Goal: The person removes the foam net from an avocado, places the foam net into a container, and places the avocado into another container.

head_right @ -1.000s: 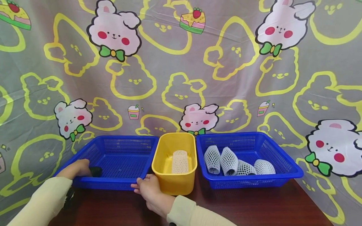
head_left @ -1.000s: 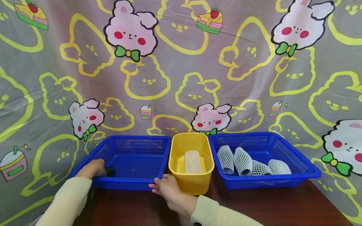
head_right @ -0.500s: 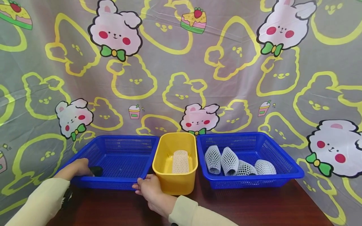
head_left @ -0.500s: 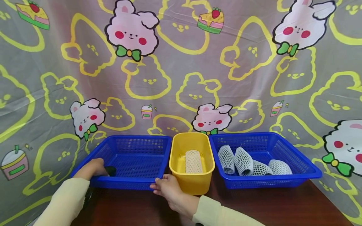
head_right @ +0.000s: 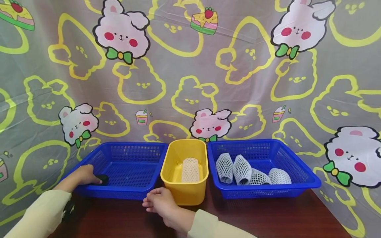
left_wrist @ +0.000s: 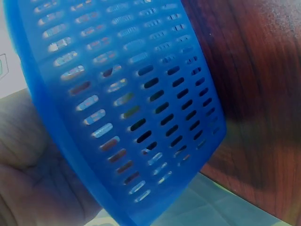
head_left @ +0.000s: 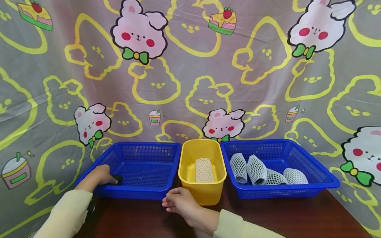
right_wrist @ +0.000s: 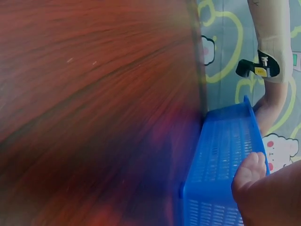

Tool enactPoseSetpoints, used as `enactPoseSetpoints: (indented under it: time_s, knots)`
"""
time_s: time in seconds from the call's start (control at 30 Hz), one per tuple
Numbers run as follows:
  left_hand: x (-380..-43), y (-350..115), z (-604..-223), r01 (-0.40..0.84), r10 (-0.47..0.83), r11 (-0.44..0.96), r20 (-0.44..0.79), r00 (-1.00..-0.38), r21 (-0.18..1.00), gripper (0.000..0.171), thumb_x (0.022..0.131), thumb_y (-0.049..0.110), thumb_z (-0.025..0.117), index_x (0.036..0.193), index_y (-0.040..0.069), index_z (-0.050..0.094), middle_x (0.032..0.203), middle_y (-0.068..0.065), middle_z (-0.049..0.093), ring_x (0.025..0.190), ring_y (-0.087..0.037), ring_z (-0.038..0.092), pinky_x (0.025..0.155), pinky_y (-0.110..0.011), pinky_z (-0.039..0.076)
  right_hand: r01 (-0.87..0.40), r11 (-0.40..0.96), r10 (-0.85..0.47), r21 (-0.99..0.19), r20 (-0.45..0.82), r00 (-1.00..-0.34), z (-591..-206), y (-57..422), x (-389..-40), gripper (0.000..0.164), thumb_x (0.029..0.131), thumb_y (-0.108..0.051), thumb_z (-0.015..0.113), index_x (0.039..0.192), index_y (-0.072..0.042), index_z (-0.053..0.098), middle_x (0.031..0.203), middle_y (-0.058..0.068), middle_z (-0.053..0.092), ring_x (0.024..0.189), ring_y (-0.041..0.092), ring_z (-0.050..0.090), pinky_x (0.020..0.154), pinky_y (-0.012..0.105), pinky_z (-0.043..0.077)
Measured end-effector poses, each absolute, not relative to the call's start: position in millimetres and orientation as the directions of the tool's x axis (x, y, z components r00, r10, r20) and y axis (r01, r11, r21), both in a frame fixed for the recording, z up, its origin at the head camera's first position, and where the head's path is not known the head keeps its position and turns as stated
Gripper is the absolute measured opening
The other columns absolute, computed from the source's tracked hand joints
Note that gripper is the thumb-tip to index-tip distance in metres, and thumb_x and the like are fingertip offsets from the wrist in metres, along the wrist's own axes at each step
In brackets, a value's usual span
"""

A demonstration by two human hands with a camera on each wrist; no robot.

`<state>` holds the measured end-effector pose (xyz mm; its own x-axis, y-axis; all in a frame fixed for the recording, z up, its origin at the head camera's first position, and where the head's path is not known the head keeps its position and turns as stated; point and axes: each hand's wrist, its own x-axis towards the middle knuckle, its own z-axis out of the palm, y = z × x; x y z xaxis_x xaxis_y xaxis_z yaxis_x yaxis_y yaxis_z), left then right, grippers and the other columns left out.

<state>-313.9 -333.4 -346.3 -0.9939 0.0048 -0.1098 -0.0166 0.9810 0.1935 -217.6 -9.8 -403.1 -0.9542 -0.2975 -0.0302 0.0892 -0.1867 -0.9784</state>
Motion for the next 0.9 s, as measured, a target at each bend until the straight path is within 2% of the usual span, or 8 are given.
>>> enactPoseSetpoints:
  time_s: [0.23, 0.57, 0.77, 0.9]
  knots:
    - [-310, -330, -345, -0.007, 0.002, 0.975, -0.040, -0.999, 0.223, 0.077, 0.076, 0.027, 0.083, 0.111, -0.029, 0.043, 0.108, -0.045, 0.051, 0.103, -0.057, 0.051, 0.086, -0.059, 0.044, 0.087, -0.137, -0.398, -0.987, -0.026, -0.917, -393, 13, -213, 0.009, 0.096, -0.006, 0.056, 0.100, 0.002, 0.056, 0.086, 0.012, 0.068, 0.077, 0.018, 0.067, 0.070, 0.034, 0.056]
    - [-299, -307, -342, 0.076, 0.052, 0.961, 0.095, -0.994, 0.265, 0.084, 0.079, 0.027, 0.080, 0.124, -0.029, 0.037, 0.124, -0.048, 0.042, 0.115, -0.060, 0.041, 0.094, -0.063, 0.038, -0.027, -0.116, -0.475, -0.993, 0.079, -0.876, -376, 52, -211, 0.012, 0.099, -0.007, 0.053, 0.102, 0.005, 0.056, 0.091, 0.012, 0.068, 0.082, 0.020, 0.067, 0.074, 0.036, 0.056]
    - [-293, -286, -341, 0.172, 0.100, 0.933, 0.230, -0.968, 0.317, 0.074, 0.080, 0.026, 0.079, 0.126, -0.021, 0.044, 0.119, -0.039, 0.052, 0.110, -0.053, 0.051, 0.087, -0.060, 0.044, -0.079, -0.089, -0.511, -0.993, 0.113, -0.852, -361, 74, -209, 0.016, 0.099, -0.006, 0.053, 0.103, 0.009, 0.055, 0.094, 0.015, 0.068, 0.084, 0.020, 0.067, 0.076, 0.035, 0.055]
    - [-287, -264, -336, 0.224, 0.114, 0.896, 0.288, -0.951, 0.383, 0.066, 0.083, 0.026, 0.078, 0.127, -0.015, 0.049, 0.117, -0.032, 0.058, 0.106, -0.045, 0.057, 0.083, -0.055, 0.048, -0.078, -0.060, -0.500, -0.995, 0.098, -0.861, -351, 89, -210, 0.020, 0.098, -0.010, 0.056, 0.104, 0.009, 0.055, 0.094, 0.014, 0.067, 0.087, 0.022, 0.066, 0.080, 0.036, 0.055]
